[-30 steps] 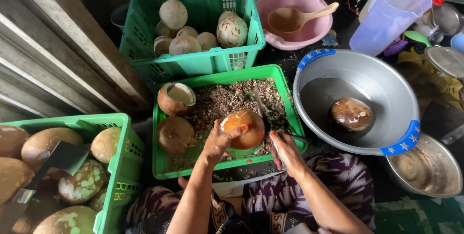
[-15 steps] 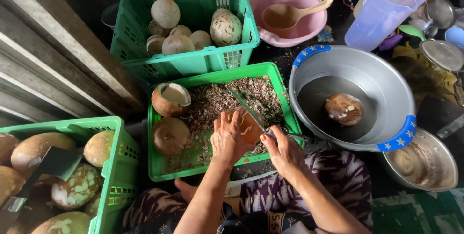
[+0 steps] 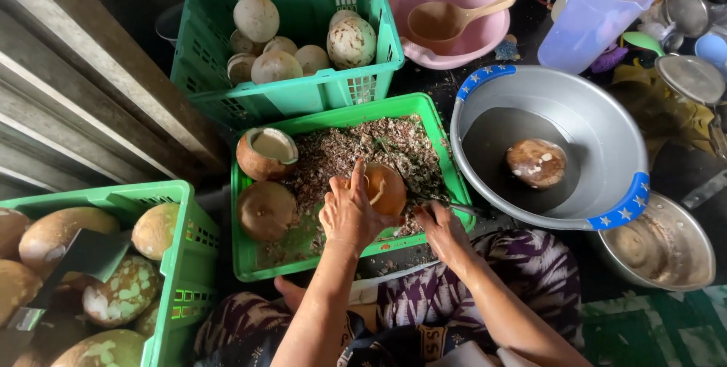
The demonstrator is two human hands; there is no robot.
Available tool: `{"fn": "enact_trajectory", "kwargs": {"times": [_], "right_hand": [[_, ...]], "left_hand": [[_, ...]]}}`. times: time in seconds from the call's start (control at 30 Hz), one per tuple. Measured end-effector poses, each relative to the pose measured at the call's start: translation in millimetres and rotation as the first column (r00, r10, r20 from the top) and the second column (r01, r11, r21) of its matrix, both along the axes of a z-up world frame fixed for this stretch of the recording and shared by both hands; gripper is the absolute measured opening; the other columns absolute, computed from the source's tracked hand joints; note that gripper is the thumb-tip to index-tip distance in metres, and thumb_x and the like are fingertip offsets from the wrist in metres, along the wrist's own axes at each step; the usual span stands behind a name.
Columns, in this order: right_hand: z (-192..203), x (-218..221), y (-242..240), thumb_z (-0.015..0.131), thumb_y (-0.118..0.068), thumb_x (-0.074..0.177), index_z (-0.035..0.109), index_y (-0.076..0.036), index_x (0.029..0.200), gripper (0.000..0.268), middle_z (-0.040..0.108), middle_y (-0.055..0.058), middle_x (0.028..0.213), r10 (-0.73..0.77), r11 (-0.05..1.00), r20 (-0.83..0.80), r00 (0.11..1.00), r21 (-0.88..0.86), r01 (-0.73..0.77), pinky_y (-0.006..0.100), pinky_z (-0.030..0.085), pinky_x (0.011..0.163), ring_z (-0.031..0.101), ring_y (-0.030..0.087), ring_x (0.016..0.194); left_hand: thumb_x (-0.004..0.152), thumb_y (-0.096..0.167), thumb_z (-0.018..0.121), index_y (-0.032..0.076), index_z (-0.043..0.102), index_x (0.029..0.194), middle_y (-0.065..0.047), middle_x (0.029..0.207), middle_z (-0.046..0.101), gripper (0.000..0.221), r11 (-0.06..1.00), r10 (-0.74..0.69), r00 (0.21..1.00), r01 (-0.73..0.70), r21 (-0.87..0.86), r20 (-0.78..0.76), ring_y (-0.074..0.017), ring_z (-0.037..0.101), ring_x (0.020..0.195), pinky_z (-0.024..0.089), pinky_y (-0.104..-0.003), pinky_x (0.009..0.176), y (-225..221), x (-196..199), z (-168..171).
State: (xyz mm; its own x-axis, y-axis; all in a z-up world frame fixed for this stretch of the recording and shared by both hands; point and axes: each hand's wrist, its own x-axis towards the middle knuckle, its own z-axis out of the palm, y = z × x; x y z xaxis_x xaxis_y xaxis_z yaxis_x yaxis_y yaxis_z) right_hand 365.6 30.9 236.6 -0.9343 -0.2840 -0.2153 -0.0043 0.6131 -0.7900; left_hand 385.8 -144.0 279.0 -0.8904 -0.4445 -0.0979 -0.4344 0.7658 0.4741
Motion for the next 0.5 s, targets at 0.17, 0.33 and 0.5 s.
{"fn": "enact_trajectory", "kwargs": {"times": [0.17, 0.33, 0.5], "right_hand": [[-27.7, 2.6, -11.4, 0.050, -0.044, 0.099, 0.058, -0.021, 0.122, 0.034, 0.078, 0.015, 0.093, 0.201, 0.979, -0.260, 0.944, 0.078, -0.187, 0.052, 0.056, 0.084, 0.075, 0.037, 0.091], [11.2, -2.8, -11.0, 0.046, -0.044, 0.101, 0.055, -0.021, 0.118, 0.030, 0.075, 0.021, 0.093, 0.138, 0.964, -0.126, 0.982, 0.246, -0.104, 0.057, 0.054, 0.087, 0.072, 0.042, 0.094], [-11.2, -2.6, -11.6, 0.045, -0.050, 0.100, 0.053, -0.027, 0.122, 0.033, 0.074, 0.016, 0.097, 0.215, 0.960, -0.197, 0.957, 0.220, -0.171, 0.053, 0.056, 0.080, 0.074, 0.039, 0.090]], "left_hand": [[0.048, 0.050, 0.095, 0.022, 0.044, 0.142, -0.019, 0.134, 0.050, 0.110, 0.997, -0.077, 0.994, 0.078, 0.012, -0.071, -0.0463, 0.070, 0.095, 0.060, -0.056, 0.083, -7.8, -6.1, -29.4], [0.049, 0.037, 0.096, 0.024, 0.037, 0.149, -0.016, 0.133, 0.049, 0.117, 0.997, -0.051, 0.999, 0.052, 0.060, -0.012, -0.0477, 0.067, 0.103, 0.058, -0.059, 0.088, -3.2, -3.8, -21.2], [0.049, 0.039, 0.092, 0.035, 0.032, 0.153, -0.013, 0.134, 0.048, 0.120, 0.997, -0.025, 1.000, 0.025, 0.071, -0.010, -0.0461, 0.067, 0.104, 0.057, -0.055, 0.090, -6.7, -10.0, -33.9]]}}
